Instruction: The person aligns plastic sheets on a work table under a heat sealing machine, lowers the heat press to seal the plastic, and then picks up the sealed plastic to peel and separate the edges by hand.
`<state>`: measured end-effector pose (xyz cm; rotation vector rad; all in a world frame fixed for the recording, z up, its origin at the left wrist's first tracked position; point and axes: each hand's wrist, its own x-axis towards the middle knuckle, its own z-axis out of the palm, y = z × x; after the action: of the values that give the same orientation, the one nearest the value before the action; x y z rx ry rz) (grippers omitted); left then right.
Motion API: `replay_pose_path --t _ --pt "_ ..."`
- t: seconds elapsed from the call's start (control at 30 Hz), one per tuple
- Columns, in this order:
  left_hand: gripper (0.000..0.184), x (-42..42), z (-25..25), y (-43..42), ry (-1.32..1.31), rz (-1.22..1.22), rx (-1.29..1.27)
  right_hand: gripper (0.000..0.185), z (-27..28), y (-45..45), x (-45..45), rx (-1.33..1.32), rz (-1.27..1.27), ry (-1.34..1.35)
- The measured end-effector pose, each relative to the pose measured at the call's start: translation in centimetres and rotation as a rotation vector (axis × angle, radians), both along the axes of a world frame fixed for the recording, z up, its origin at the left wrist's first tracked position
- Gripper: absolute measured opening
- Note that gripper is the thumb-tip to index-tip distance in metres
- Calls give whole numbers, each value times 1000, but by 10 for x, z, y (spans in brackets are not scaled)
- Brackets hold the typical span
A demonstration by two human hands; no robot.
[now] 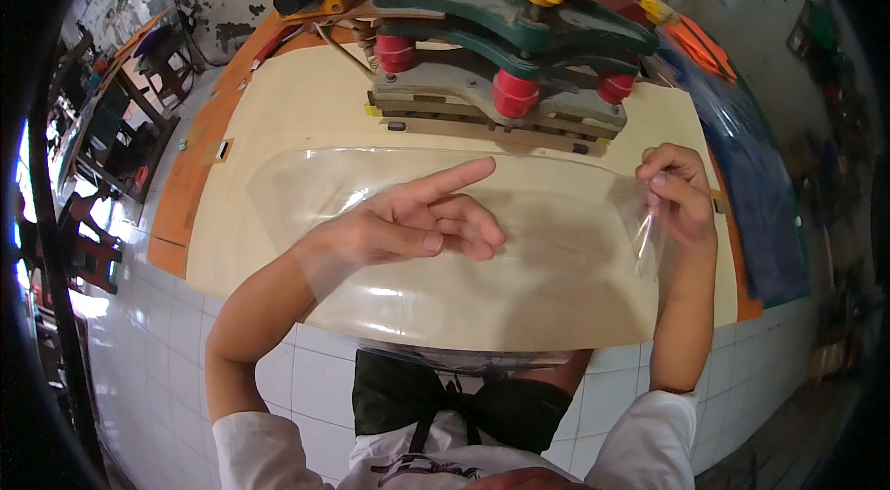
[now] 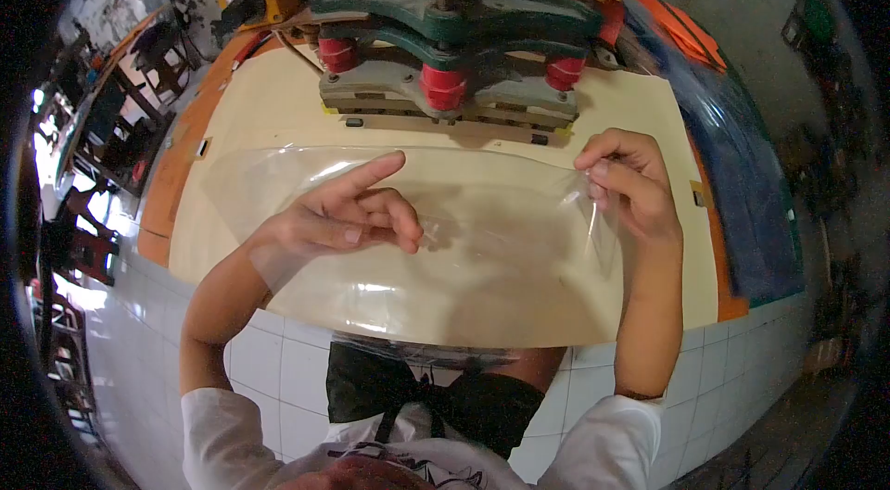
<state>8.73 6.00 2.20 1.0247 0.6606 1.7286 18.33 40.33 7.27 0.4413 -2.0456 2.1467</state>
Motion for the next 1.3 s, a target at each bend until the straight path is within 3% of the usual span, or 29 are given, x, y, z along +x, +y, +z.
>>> replay_pose_path --t 0.33,0.97,1.3 --pt "85 6 14 16 -104 -67 -65 17 -4 5 -2 -49 -9 30" --pt "78 28 32 73 -168 -166 -169 18 7 -6 8 -104 98 -23" --pt "73 28 29 72 -178 -106 -21 17 9 -4 7 -39 4 26"
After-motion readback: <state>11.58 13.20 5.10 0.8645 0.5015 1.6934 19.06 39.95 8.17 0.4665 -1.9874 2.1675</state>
